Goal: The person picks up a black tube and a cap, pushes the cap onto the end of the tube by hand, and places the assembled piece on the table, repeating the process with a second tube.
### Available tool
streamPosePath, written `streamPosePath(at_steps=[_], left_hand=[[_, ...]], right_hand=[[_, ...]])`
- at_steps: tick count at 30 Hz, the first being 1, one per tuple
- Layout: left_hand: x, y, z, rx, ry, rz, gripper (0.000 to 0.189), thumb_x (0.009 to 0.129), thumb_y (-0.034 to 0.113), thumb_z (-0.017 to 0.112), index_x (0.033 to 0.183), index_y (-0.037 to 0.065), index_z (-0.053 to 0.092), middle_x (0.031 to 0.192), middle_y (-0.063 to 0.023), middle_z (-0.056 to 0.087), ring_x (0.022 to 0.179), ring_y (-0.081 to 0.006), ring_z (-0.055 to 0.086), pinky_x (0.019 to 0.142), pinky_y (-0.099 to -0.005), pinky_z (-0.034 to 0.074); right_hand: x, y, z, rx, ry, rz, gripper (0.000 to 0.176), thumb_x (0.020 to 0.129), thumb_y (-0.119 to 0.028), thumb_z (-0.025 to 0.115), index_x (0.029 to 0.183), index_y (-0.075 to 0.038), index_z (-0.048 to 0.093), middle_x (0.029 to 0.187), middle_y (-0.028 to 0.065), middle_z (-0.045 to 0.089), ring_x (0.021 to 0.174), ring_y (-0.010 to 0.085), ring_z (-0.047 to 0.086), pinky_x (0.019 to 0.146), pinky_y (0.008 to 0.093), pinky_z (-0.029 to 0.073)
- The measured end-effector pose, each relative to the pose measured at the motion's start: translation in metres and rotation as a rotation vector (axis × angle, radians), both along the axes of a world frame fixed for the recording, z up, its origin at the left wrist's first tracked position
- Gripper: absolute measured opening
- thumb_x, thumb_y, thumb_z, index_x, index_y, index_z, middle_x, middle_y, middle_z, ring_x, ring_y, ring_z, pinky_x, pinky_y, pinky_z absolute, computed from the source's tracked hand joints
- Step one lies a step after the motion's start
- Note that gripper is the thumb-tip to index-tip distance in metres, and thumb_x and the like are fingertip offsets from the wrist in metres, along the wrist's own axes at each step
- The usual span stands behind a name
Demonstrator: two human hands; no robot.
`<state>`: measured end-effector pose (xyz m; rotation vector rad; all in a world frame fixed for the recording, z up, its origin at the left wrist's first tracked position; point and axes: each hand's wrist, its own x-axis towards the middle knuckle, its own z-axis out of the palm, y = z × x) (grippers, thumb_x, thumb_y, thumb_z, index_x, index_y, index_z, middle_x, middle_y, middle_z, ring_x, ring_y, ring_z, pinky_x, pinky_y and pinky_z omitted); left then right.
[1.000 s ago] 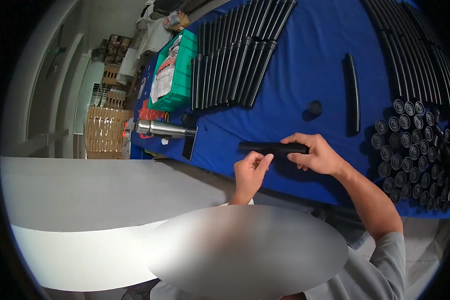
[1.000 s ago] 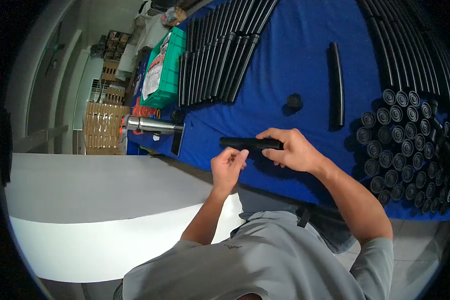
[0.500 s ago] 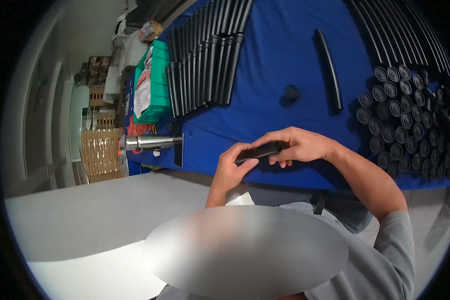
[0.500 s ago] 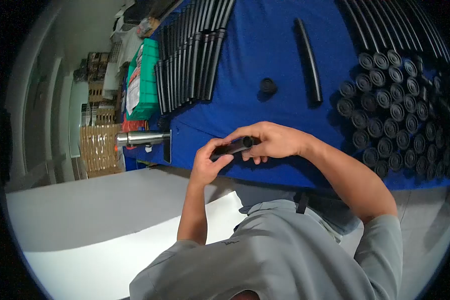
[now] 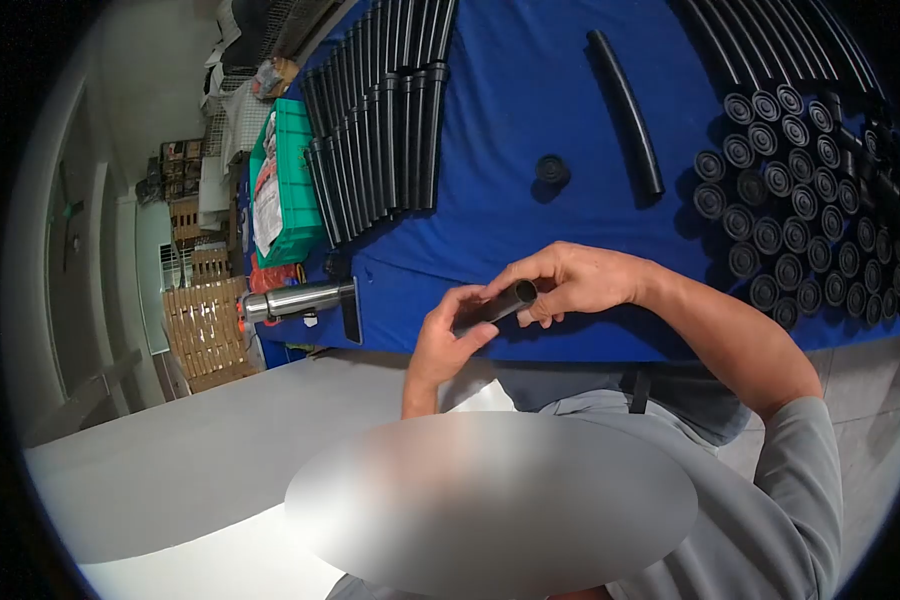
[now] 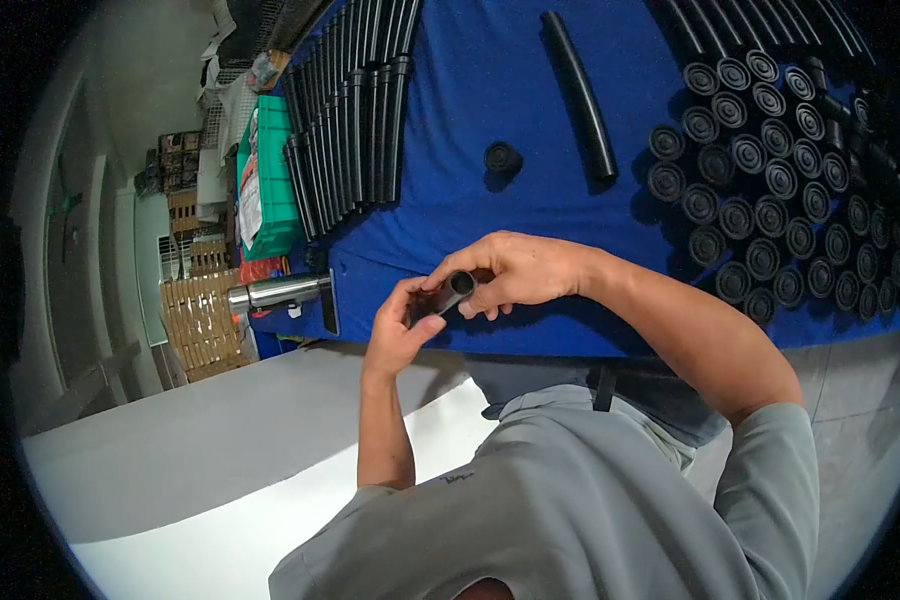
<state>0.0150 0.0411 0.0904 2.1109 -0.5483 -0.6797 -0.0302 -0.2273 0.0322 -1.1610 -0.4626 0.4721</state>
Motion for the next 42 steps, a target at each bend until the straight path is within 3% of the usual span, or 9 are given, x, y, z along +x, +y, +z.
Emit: streamPosePath(at_steps=[4, 16, 22, 25, 29, 32, 35, 39, 42], left_hand=[[0.003, 0.008, -0.011, 0.029, -0.041, 0.008, 0.039, 0.083, 0.016, 0.086, 0.113, 0.000, 0.067, 0.110, -0.0082, 0.072, 0.101, -0.0197, 0.068, 0.093, -0.0336, 0.053], [0.012, 0.009, 0.004, -0.033, 0.039, -0.227, 0.045, 0.099, 0.032, 0.070, 0.121, -0.007, 0.068, 0.116, -0.0128, 0.067, 0.104, -0.0237, 0.064, 0.097, -0.0356, 0.048], [0.001, 0.002, -0.001, -0.104, 0.029, -0.016, 0.034, 0.101, 0.023, 0.067, 0.118, -0.005, 0.070, 0.113, -0.0130, 0.068, 0.103, -0.0227, 0.065, 0.093, -0.0328, 0.050], [-0.012, 0.003, -0.003, -0.336, -0.319, 0.148, 0.029, 0.099, 0.023, 0.070, 0.110, -0.004, 0.070, 0.100, -0.0130, 0.069, 0.091, -0.0200, 0.066, 0.085, -0.0322, 0.052], [-0.051, -0.006, -0.012, -0.491, 0.201, 0.171, 0.026, 0.099, 0.025, 0.070, 0.094, -0.001, 0.065, 0.075, -0.0131, 0.063, 0.068, -0.0175, 0.060, 0.065, -0.0312, 0.051], [-0.067, -0.030, -0.038, -0.866, 1.016, 0.330, 0.046, 0.101, 0.048, 0.064, 0.111, 0.003, 0.065, 0.078, -0.0037, 0.057, 0.063, -0.0154, 0.053, 0.057, -0.0302, 0.045], [-0.054, -0.033, -0.068, -1.101, 1.152, 0.517, 0.048, 0.102, 0.048, 0.063, 0.127, 0.008, 0.063, 0.080, 0.0003, 0.053, 0.064, -0.0140, 0.050, 0.055, -0.0302, 0.043], [-0.025, -0.039, -0.078, -1.129, 0.850, 0.438, 0.042, 0.101, 0.045, 0.065, 0.131, 0.016, 0.064, 0.087, 0.0000, 0.060, 0.071, -0.0144, 0.054, 0.059, -0.0298, 0.045], [0.004, -0.034, -0.077, -1.166, 0.631, 0.416, 0.027, 0.104, 0.026, 0.061, 0.127, 0.012, 0.061, 0.126, -0.0142, 0.068, 0.120, -0.0307, 0.066, 0.093, -0.0468, 0.062]], right_hand=[[0.000, 0.001, -0.002, 0.016, 0.006, 0.015, 0.049, 0.093, -0.010, 0.070, 0.141, -0.014, 0.065, 0.095, 0.0047, 0.072, 0.076, 0.0123, 0.066, 0.067, 0.0281, 0.056], [0.000, 0.001, -0.001, 0.067, 0.032, 0.022, 0.041, 0.094, -0.011, 0.071, 0.136, -0.012, 0.069, 0.089, 0.0013, 0.068, 0.072, 0.0108, 0.061, 0.066, 0.0280, 0.054], [0.001, 0.000, -0.002, 0.034, 0.030, -0.049, 0.043, 0.090, -0.017, 0.080, 0.132, -0.011, 0.071, 0.085, 0.0003, 0.069, 0.077, 0.0094, 0.063, 0.069, 0.0268, 0.050], [0.001, 0.005, -0.008, -0.032, -0.079, -0.223, 0.042, 0.087, -0.021, 0.083, 0.126, -0.006, 0.073, 0.082, 0.0023, 0.068, 0.073, 0.0119, 0.061, 0.065, 0.0300, 0.050], [0.003, 0.007, -0.014, -0.164, -0.215, -0.396, 0.044, 0.083, -0.029, 0.086, 0.114, 0.000, 0.075, 0.080, 0.0073, 0.069, 0.071, 0.0161, 0.063, 0.066, 0.0341, 0.051], [0.003, 0.006, -0.014, -0.194, -0.296, -0.470, 0.046, 0.082, -0.034, 0.086, 0.109, 0.001, 0.076, 0.080, 0.0114, 0.070, 0.071, 0.0202, 0.066, 0.067, 0.0352, 0.052], [0.004, 0.004, -0.012, -0.231, -0.352, -0.487, 0.048, 0.080, -0.038, 0.087, 0.106, 0.001, 0.077, 0.081, 0.0131, 0.070, 0.072, 0.0249, 0.066, 0.068, 0.0364, 0.052], [0.005, -0.010, -0.003, -0.451, -0.572, -0.800, 0.052, 0.084, -0.039, 0.082, 0.117, -0.001, 0.073, 0.107, 0.0176, 0.067, 0.093, 0.0323, 0.064, 0.084, 0.0413, 0.050], [0.013, -0.018, 0.011, -0.938, -0.808, -1.140, 0.055, 0.091, -0.026, 0.072, 0.141, -0.008, 0.059, 0.141, 0.0213, 0.054, 0.126, 0.0373, 0.053, 0.107, 0.0507, 0.040]])
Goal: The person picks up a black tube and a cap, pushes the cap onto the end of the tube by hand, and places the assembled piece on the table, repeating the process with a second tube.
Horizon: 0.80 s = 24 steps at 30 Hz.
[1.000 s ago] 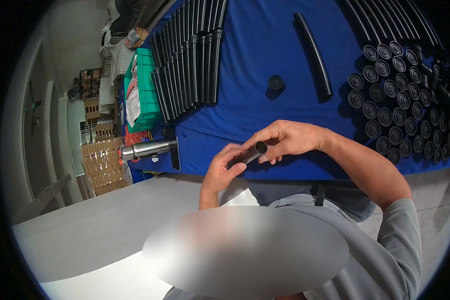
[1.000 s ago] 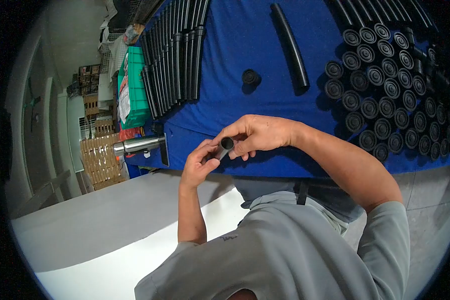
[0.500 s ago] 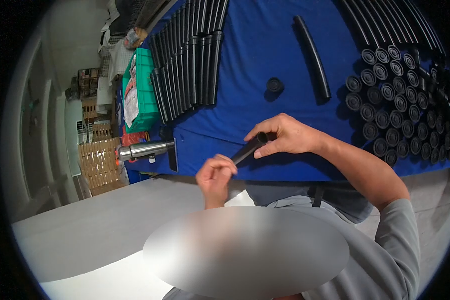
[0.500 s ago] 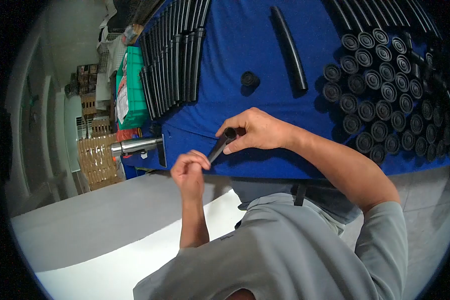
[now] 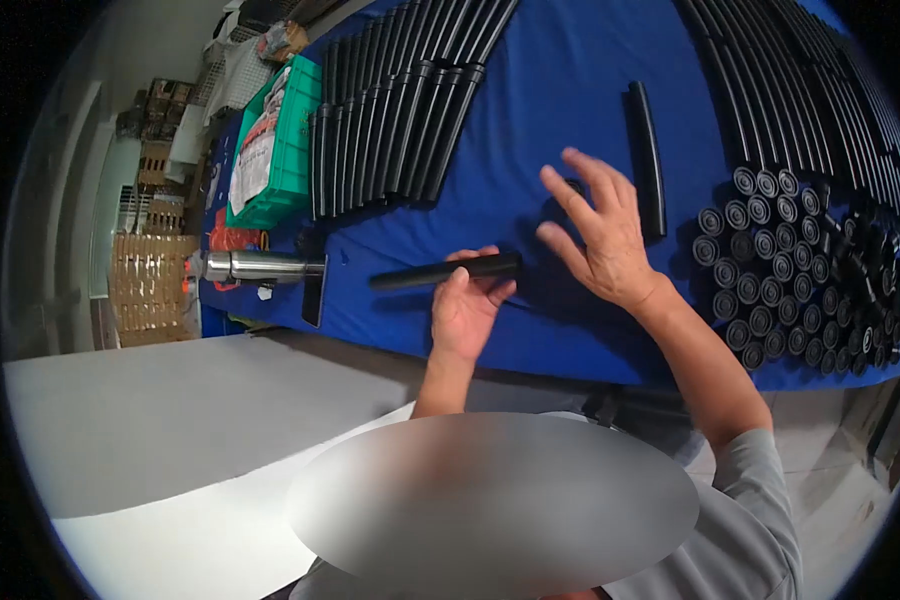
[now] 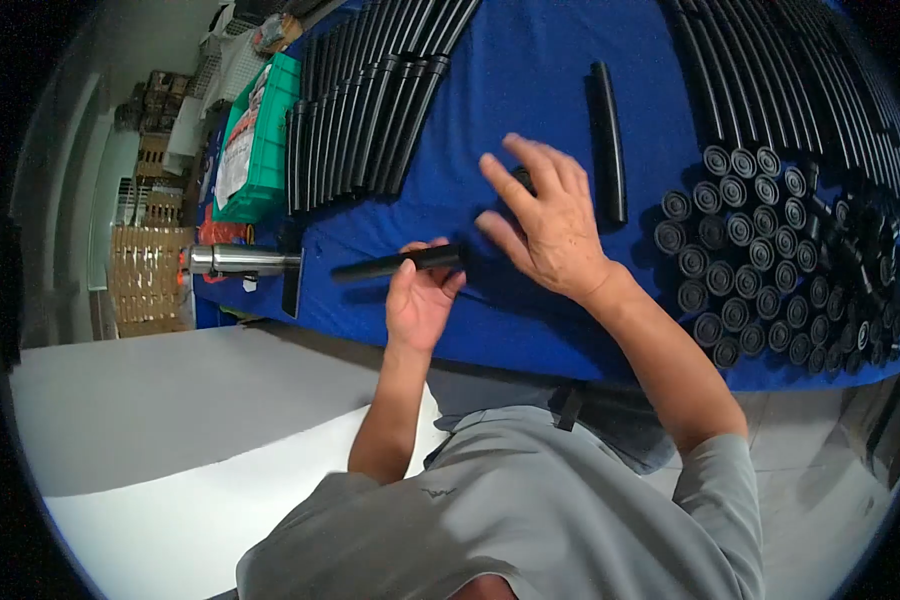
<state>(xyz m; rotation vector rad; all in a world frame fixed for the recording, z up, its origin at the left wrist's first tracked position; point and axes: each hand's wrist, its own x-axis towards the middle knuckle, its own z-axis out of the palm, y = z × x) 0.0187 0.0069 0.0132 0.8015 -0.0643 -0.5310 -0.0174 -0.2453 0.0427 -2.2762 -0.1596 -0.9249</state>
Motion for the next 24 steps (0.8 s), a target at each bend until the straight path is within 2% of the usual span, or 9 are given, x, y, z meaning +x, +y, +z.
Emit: streamPosePath(at_steps=[2, 5, 8, 9, 12, 16, 17, 20, 24], left_hand=[[0.010, -0.003, 0.004, 0.028, -0.066, -0.003, 0.023, 0.104, 0.021, 0.059, 0.125, 0.011, 0.059, 0.131, -0.0191, 0.065, 0.128, -0.0365, 0.062, 0.101, -0.0536, 0.058], [0.016, -0.003, 0.002, 0.011, -0.086, -0.035, 0.020, 0.104, 0.015, 0.058, 0.123, 0.012, 0.054, 0.131, -0.0227, 0.064, 0.130, -0.0409, 0.060, 0.104, -0.0569, 0.057], [0.016, -0.003, -0.004, -0.031, -0.059, -0.021, 0.028, 0.101, 0.007, 0.060, 0.127, 0.013, 0.050, 0.130, -0.0227, 0.064, 0.128, -0.0405, 0.061, 0.103, -0.0559, 0.058], [0.016, -0.003, -0.005, -0.044, -0.050, -0.007, 0.032, 0.100, 0.004, 0.061, 0.128, 0.013, 0.049, 0.129, -0.0224, 0.065, 0.128, -0.0399, 0.062, 0.102, -0.0554, 0.059], [0.017, -0.006, -0.007, -0.073, -0.090, 0.034, 0.041, 0.096, -0.003, 0.064, 0.130, 0.014, 0.048, 0.127, -0.0209, 0.066, 0.127, -0.0393, 0.062, 0.102, -0.0536, 0.059], [0.018, -0.019, -0.010, -0.105, -0.076, 0.084, 0.044, 0.095, -0.003, 0.068, 0.130, 0.016, 0.048, 0.125, -0.0199, 0.067, 0.125, -0.0381, 0.063, 0.103, -0.0525, 0.058], [0.018, -0.022, -0.012, -0.109, -0.086, 0.096, 0.044, 0.095, -0.002, 0.068, 0.130, 0.016, 0.048, 0.125, -0.0196, 0.067, 0.125, -0.0379, 0.064, 0.103, -0.0523, 0.058], [0.015, -0.025, -0.009, -0.121, -0.093, 0.093, 0.043, 0.095, -0.001, 0.068, 0.129, 0.016, 0.048, 0.125, -0.0185, 0.067, 0.123, -0.0376, 0.065, 0.104, -0.0523, 0.057], [0.012, -0.024, -0.005, -0.089, -0.061, 0.088, 0.041, 0.096, 0.001, 0.068, 0.127, 0.016, 0.046, 0.123, -0.0176, 0.067, 0.121, -0.0373, 0.066, 0.103, -0.0513, 0.058]], right_hand=[[0.008, 0.002, -0.009, -0.311, 0.156, -0.186, 0.052, 0.091, -0.014, 0.066, 0.142, -0.009, 0.058, 0.148, 0.0207, 0.050, 0.133, 0.0373, 0.051, 0.111, 0.0519, 0.039], [0.012, 0.005, -0.030, -0.474, 0.224, -0.158, 0.053, 0.089, -0.004, 0.062, 0.141, -0.009, 0.059, 0.146, 0.0176, 0.053, 0.130, 0.0365, 0.053, 0.110, 0.0515, 0.041], [0.012, -0.001, -0.029, -0.334, 0.291, -0.071, 0.050, 0.089, -0.003, 0.060, 0.139, -0.009, 0.061, 0.140, 0.0150, 0.058, 0.127, 0.0345, 0.056, 0.107, 0.0507, 0.043], [0.011, -0.002, -0.023, -0.321, 0.305, -0.071, 0.045, 0.087, -0.003, 0.066, 0.132, -0.007, 0.063, 0.130, 0.0141, 0.063, 0.120, 0.0341, 0.060, 0.102, 0.0493, 0.047], [0.006, 0.006, -0.014, 0.121, 0.295, 0.068, 0.041, 0.086, -0.005, 0.075, 0.125, -0.005, 0.064, 0.121, 0.0159, 0.065, 0.107, 0.0359, 0.065, 0.090, 0.0454, 0.053], [0.002, 0.016, -0.014, 0.905, 0.636, 0.438, 0.036, 0.091, -0.004, 0.078, 0.120, 0.001, 0.059, 0.105, 0.0067, 0.067, 0.088, 0.0128, 0.066, 0.075, 0.0284, 0.054], [0.001, 0.017, -0.018, 0.886, 0.677, 0.474, 0.036, 0.092, -0.003, 0.078, 0.120, 0.002, 0.056, 0.104, 0.0030, 0.063, 0.093, 0.0070, 0.061, 0.078, 0.0247, 0.053], [-0.003, 0.027, -0.017, 0.944, 0.710, 0.484, 0.038, 0.094, -0.003, 0.076, 0.126, 0.003, 0.057, 0.106, 0.0052, 0.065, 0.097, 0.0086, 0.063, 0.085, 0.0250, 0.054], [-0.003, 0.028, -0.016, 0.915, 0.732, 0.504, 0.040, 0.094, -0.003, 0.075, 0.130, 0.004, 0.058, 0.108, 0.0070, 0.066, 0.098, 0.0097, 0.065, 0.084, 0.0250, 0.055]])
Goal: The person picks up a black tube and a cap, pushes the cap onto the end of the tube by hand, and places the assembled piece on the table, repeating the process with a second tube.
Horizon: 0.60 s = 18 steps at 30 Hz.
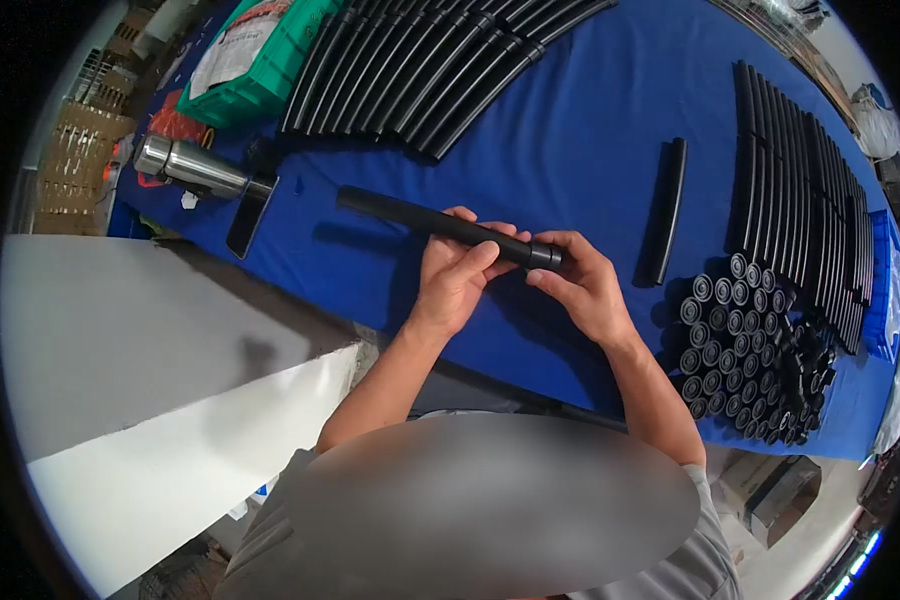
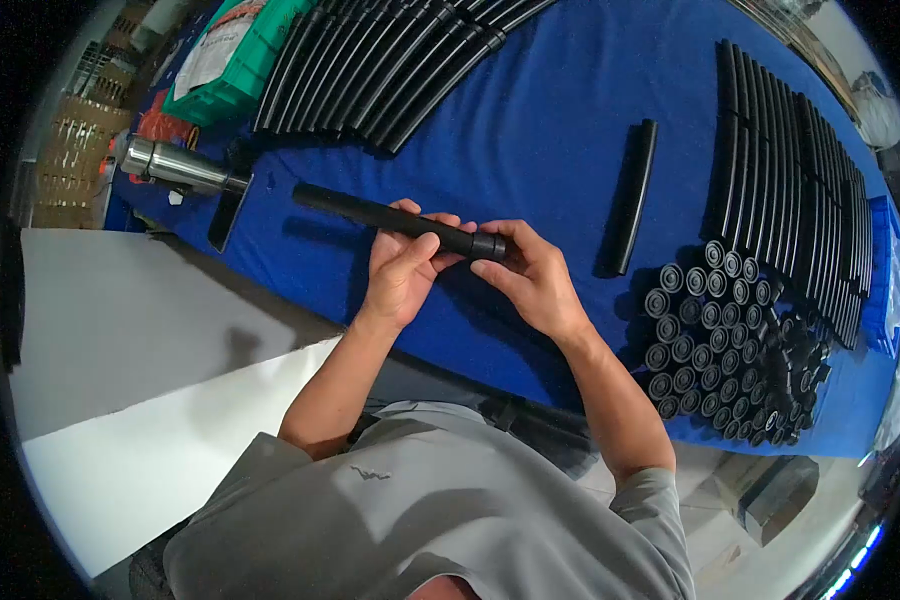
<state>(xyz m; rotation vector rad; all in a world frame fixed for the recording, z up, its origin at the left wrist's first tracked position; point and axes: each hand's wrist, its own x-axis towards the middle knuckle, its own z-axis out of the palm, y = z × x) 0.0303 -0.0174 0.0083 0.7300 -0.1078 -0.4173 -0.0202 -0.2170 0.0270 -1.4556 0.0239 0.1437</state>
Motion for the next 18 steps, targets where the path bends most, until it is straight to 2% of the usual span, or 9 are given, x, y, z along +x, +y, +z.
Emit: streamPosePath(at_steps=[6, 11, 18], left_hand=[[-0.006, -0.005, 0.005, 0.039, 0.012, 0.054, 0.043, 0.096, 0.000, 0.069, 0.126, 0.014, 0.042, 0.119, -0.0163, 0.067, 0.117, -0.0325, 0.068, 0.098, -0.0482, 0.061], [-0.010, -0.012, 0.001, 0.100, -0.007, 0.127, 0.042, 0.097, 0.004, 0.069, 0.128, 0.015, 0.041, 0.121, -0.0190, 0.067, 0.117, -0.0347, 0.068, 0.099, -0.0492, 0.060], [-0.009, -0.009, 0.001, 0.094, 0.039, 0.133, 0.038, 0.097, 0.006, 0.071, 0.123, 0.012, 0.045, 0.119, -0.0203, 0.068, 0.114, -0.0331, 0.069, 0.096, -0.0457, 0.062]], right_hand=[[-0.004, 0.004, -0.003, -0.189, -0.111, -0.050, 0.038, 0.092, -0.005, 0.077, 0.125, 0.005, 0.061, 0.102, 0.0114, 0.069, 0.094, 0.0134, 0.069, 0.079, 0.0280, 0.057], [-0.002, 0.009, 0.008, -0.431, -0.216, -0.071, 0.038, 0.092, -0.009, 0.077, 0.124, 0.004, 0.062, 0.104, 0.0153, 0.070, 0.092, 0.0212, 0.073, 0.078, 0.0320, 0.058], [0.000, 0.013, 0.009, -0.519, -0.355, -0.081, 0.036, 0.092, -0.011, 0.077, 0.123, 0.002, 0.063, 0.107, 0.0170, 0.070, 0.092, 0.0282, 0.074, 0.078, 0.0350, 0.058]])
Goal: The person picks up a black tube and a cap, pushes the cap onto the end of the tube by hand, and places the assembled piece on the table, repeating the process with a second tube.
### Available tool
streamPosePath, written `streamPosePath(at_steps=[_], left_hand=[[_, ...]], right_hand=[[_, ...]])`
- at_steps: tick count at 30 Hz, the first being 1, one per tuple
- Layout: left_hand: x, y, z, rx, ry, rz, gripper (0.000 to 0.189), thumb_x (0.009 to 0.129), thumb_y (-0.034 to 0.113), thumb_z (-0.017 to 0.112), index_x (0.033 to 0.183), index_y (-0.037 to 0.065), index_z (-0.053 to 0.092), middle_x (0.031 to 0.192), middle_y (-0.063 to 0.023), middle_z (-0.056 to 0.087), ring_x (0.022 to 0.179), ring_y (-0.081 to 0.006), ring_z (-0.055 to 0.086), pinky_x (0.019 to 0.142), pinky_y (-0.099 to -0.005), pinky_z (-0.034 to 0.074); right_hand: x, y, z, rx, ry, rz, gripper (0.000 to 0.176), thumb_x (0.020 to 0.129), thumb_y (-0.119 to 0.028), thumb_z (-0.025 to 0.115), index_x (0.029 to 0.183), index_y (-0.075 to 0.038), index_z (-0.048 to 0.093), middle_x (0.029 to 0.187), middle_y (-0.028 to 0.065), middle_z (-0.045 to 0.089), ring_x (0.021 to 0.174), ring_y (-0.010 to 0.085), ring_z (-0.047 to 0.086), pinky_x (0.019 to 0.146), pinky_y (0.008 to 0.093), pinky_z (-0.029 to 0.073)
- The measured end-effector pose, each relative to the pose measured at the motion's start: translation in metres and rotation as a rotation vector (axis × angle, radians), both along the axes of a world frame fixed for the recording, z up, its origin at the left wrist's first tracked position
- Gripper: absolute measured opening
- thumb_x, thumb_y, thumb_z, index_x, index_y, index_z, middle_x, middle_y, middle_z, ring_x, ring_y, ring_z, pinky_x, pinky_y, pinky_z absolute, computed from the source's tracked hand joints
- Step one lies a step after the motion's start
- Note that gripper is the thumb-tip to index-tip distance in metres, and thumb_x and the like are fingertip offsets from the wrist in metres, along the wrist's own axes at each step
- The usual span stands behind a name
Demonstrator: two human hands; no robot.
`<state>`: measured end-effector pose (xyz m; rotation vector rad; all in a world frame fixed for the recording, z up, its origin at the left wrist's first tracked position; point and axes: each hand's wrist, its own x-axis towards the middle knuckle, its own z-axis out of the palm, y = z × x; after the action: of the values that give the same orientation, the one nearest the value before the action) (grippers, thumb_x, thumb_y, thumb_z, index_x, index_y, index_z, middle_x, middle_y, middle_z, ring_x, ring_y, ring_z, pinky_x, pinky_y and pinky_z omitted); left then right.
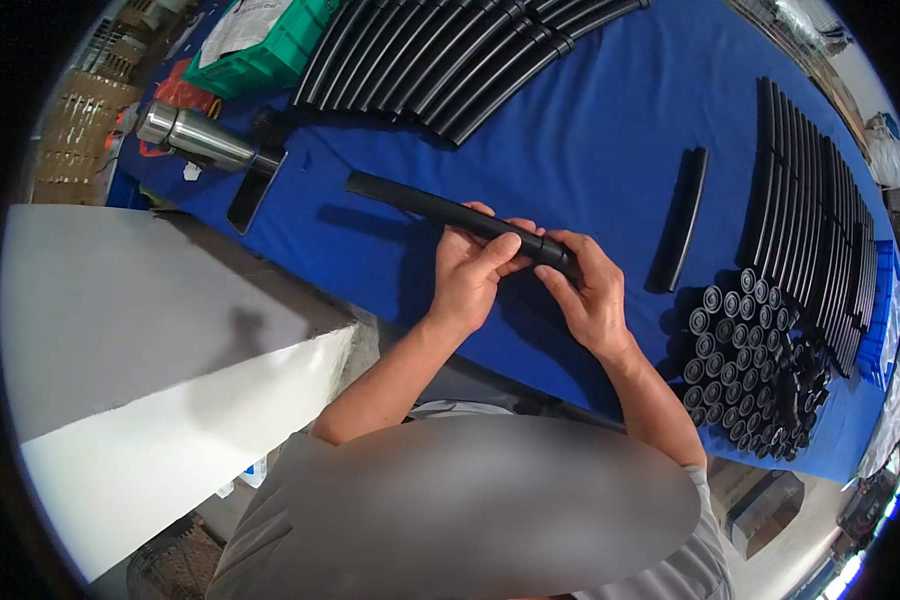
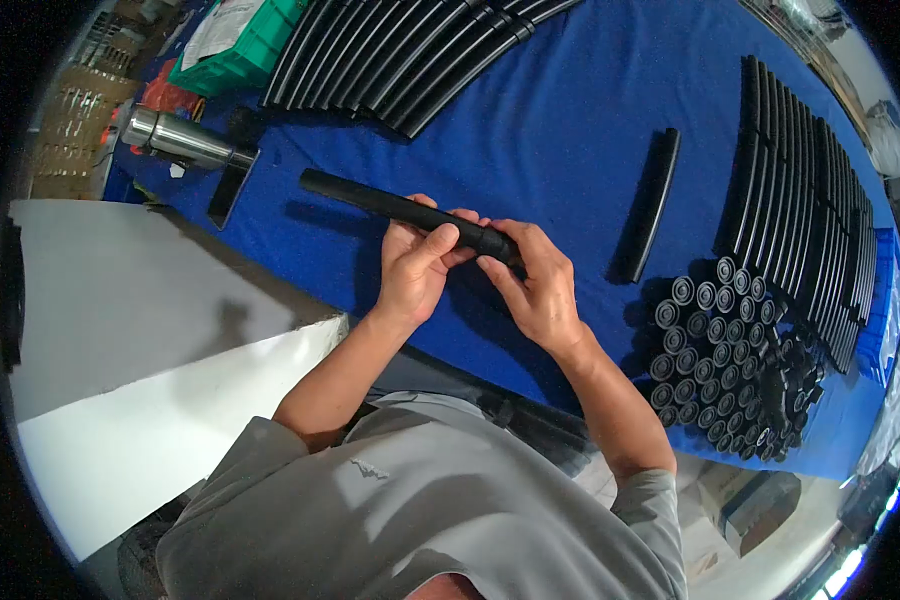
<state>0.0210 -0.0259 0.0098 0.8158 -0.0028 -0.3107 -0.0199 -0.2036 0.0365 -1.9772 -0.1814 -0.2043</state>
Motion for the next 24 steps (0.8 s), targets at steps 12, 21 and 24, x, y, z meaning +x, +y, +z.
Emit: streamPosePath(at_steps=[12, 21, 24], left_hand=[[0.020, 0.048, 0.001, -0.180, 0.036, -0.102, 0.034, 0.103, 0.014, 0.064, 0.133, 0.009, 0.050, 0.129, -0.0211, 0.065, 0.130, -0.0391, 0.060, 0.099, -0.0517, 0.061], [0.004, 0.041, -0.007, -0.128, 0.009, -0.149, 0.024, 0.101, 0.012, 0.067, 0.123, 0.011, 0.059, 0.125, -0.0184, 0.067, 0.127, -0.0387, 0.063, 0.098, -0.0511, 0.062], [0.003, 0.041, -0.009, -0.127, 0.004, -0.142, 0.023, 0.101, 0.013, 0.066, 0.123, 0.010, 0.058, 0.126, -0.0191, 0.067, 0.127, -0.0389, 0.062, 0.096, -0.0506, 0.063]], right_hand=[[-0.005, -0.014, -0.013, 0.232, 0.154, 0.021, 0.040, 0.089, -0.012, 0.081, 0.122, 0.002, 0.062, 0.097, 0.0110, 0.067, 0.084, 0.0150, 0.067, 0.072, 0.0311, 0.055], [-0.006, -0.011, -0.007, 0.183, 0.170, 0.085, 0.031, 0.091, -0.011, 0.080, 0.114, 0.004, 0.064, 0.087, 0.0088, 0.067, 0.069, 0.0130, 0.066, 0.063, 0.0294, 0.052], [-0.006, -0.012, -0.012, 0.071, 0.021, 0.103, 0.032, 0.091, -0.011, 0.080, 0.114, 0.004, 0.064, 0.088, 0.0110, 0.067, 0.069, 0.0146, 0.067, 0.062, 0.0303, 0.051]])
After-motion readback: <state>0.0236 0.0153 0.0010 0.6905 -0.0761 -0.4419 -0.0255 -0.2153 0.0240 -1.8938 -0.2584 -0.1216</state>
